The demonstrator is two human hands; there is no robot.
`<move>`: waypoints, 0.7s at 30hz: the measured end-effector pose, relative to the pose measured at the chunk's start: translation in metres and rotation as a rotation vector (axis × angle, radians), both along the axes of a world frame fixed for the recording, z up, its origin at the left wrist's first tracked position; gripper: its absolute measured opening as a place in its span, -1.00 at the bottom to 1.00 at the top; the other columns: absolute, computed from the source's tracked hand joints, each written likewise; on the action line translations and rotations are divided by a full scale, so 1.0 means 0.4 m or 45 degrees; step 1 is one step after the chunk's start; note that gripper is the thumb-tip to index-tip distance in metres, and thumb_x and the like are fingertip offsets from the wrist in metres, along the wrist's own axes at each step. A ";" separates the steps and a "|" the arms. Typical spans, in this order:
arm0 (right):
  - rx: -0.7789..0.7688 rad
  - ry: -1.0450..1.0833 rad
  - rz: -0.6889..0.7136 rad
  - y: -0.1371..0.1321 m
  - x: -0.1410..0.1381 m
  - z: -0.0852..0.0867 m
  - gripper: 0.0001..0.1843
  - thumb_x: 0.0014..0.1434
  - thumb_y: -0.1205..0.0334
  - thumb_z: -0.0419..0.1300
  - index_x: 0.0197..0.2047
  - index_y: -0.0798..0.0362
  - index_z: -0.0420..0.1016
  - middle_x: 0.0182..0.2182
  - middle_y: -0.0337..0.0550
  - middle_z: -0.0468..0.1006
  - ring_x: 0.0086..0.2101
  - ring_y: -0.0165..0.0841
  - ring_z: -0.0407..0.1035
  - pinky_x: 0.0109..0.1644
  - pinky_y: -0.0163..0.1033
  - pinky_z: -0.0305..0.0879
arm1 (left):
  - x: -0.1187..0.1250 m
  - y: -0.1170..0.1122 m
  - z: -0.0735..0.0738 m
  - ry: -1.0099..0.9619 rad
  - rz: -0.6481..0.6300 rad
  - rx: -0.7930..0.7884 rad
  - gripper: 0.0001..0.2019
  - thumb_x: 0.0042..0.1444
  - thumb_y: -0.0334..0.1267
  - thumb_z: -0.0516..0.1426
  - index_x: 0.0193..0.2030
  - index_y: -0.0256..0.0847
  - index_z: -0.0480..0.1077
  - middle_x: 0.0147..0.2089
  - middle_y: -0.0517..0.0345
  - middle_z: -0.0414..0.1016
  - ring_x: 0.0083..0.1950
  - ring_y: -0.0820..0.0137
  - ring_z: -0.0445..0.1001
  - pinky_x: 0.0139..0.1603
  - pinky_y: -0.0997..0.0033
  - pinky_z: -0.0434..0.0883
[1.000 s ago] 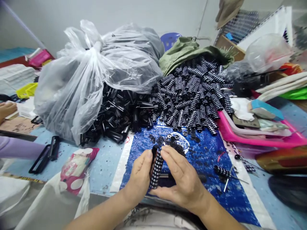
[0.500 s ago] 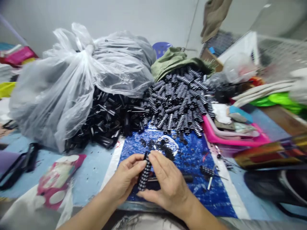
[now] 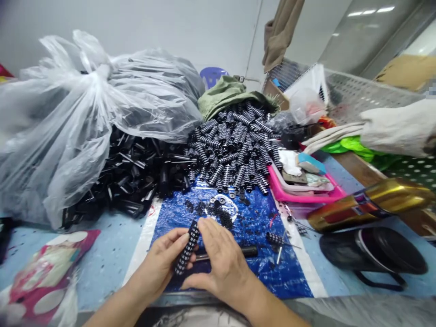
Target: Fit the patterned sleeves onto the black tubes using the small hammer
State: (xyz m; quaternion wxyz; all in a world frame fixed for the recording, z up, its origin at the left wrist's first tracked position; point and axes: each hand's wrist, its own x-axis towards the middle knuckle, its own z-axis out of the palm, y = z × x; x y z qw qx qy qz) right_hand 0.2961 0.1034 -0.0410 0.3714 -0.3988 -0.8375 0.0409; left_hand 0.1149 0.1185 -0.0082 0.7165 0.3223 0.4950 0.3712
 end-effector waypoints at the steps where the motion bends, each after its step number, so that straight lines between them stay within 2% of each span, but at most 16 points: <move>1: -0.039 -0.031 0.019 -0.006 0.008 -0.006 0.03 0.18 -0.23 0.24 0.40 0.37 0.02 0.23 0.32 0.32 0.28 -0.01 0.17 0.28 0.09 0.27 | -0.015 -0.002 -0.002 0.094 0.014 0.088 -0.61 0.10 0.03 0.28 -0.10 -0.22 0.45 -0.29 0.17 0.46 -0.38 0.44 0.44 -0.34 0.44 0.41; 2: -0.080 -0.070 0.039 -0.014 0.016 -0.014 -0.12 0.25 -0.15 0.21 0.37 0.32 0.10 0.19 0.28 0.37 0.23 -0.01 0.23 0.23 0.10 0.31 | -0.036 -0.003 -0.005 0.226 0.023 0.220 -0.64 0.13 0.01 0.25 -0.08 -0.21 0.45 -0.27 0.16 0.47 -0.36 0.43 0.44 -0.32 0.43 0.41; 4: -0.154 -0.150 0.083 -0.030 0.032 -0.032 -0.58 0.36 0.14 0.13 0.20 0.16 0.33 0.01 0.10 0.51 0.02 -0.11 0.41 0.05 0.01 0.42 | -0.090 -0.003 -0.010 0.564 0.005 0.519 -0.72 0.22 -0.06 0.18 -0.06 -0.19 0.46 -0.20 0.13 0.51 -0.25 0.39 0.46 -0.18 0.39 0.41; 5: -0.175 -0.160 0.102 -0.037 0.039 -0.040 -0.74 0.38 0.25 0.09 0.09 0.11 0.40 -0.11 0.01 0.54 -0.12 -0.19 0.46 -0.07 -0.07 0.44 | -0.120 -0.003 -0.012 0.749 -0.024 0.637 -0.74 0.25 -0.10 0.15 -0.04 -0.19 0.47 -0.16 0.10 0.53 -0.19 0.36 0.47 -0.12 0.37 0.39; 6: -0.183 -0.158 0.105 -0.042 0.045 -0.046 -0.81 0.38 0.32 0.07 0.02 0.10 0.42 -0.18 -0.03 0.54 -0.20 -0.24 0.45 -0.14 -0.12 0.43 | -0.148 -0.002 -0.013 0.927 -0.077 0.717 -0.76 0.26 -0.13 0.13 -0.04 -0.19 0.48 -0.15 0.09 0.54 -0.14 0.33 0.48 -0.07 0.35 0.37; 9: -0.151 -0.057 0.068 -0.042 0.057 -0.046 -0.83 0.37 0.36 0.07 0.00 0.15 0.39 -0.25 -0.04 0.50 -0.27 -0.30 0.43 -0.18 -0.20 0.41 | -0.211 0.005 -0.012 1.281 -0.323 0.744 -0.79 0.21 -0.17 0.18 -0.11 -0.20 0.53 -0.18 0.08 0.53 -0.14 0.30 0.46 -0.09 0.34 0.31; 12: -0.110 0.106 0.025 -0.025 0.050 -0.030 -0.77 0.37 0.39 0.05 0.07 0.16 0.35 -0.24 -0.04 0.49 -0.28 -0.35 0.45 -0.18 -0.28 0.40 | -0.229 0.018 -0.012 1.329 -0.533 0.637 -0.80 0.10 -0.12 0.27 -0.24 -0.19 0.55 -0.31 0.17 0.46 -0.28 0.37 0.39 -0.26 0.42 0.23; 14: -0.088 0.120 0.015 -0.011 0.033 -0.023 -0.75 0.38 0.39 0.04 0.11 0.13 0.34 -0.25 -0.07 0.51 -0.31 -0.37 0.46 -0.21 -0.29 0.39 | -0.225 0.027 -0.013 1.288 -0.575 0.579 -0.77 0.05 -0.08 0.31 -0.29 -0.20 0.53 -0.38 0.23 0.40 -0.35 0.42 0.32 -0.34 0.45 0.17; 18: -0.097 -0.151 0.028 0.004 -0.005 -0.015 -0.78 0.41 0.28 0.05 0.07 0.11 0.39 -0.38 -0.17 0.48 -0.44 -0.39 0.41 -0.33 -0.29 0.35 | -0.218 0.047 -0.016 1.178 -0.590 0.479 -0.71 -0.01 -0.05 0.32 -0.36 -0.23 0.44 -0.48 0.31 0.26 -0.43 0.47 0.20 -0.43 0.46 0.07; 21: -0.073 -0.015 0.130 0.001 -0.018 0.016 -0.75 0.39 0.35 0.06 0.11 0.15 0.36 -0.32 -0.11 0.52 -0.38 -0.39 0.44 -0.24 -0.30 0.37 | -0.224 0.069 -0.015 1.124 -0.657 0.437 -0.67 -0.08 -0.07 0.36 -0.40 -0.23 0.37 -0.49 0.33 0.26 -0.44 0.48 0.20 -0.44 0.47 0.08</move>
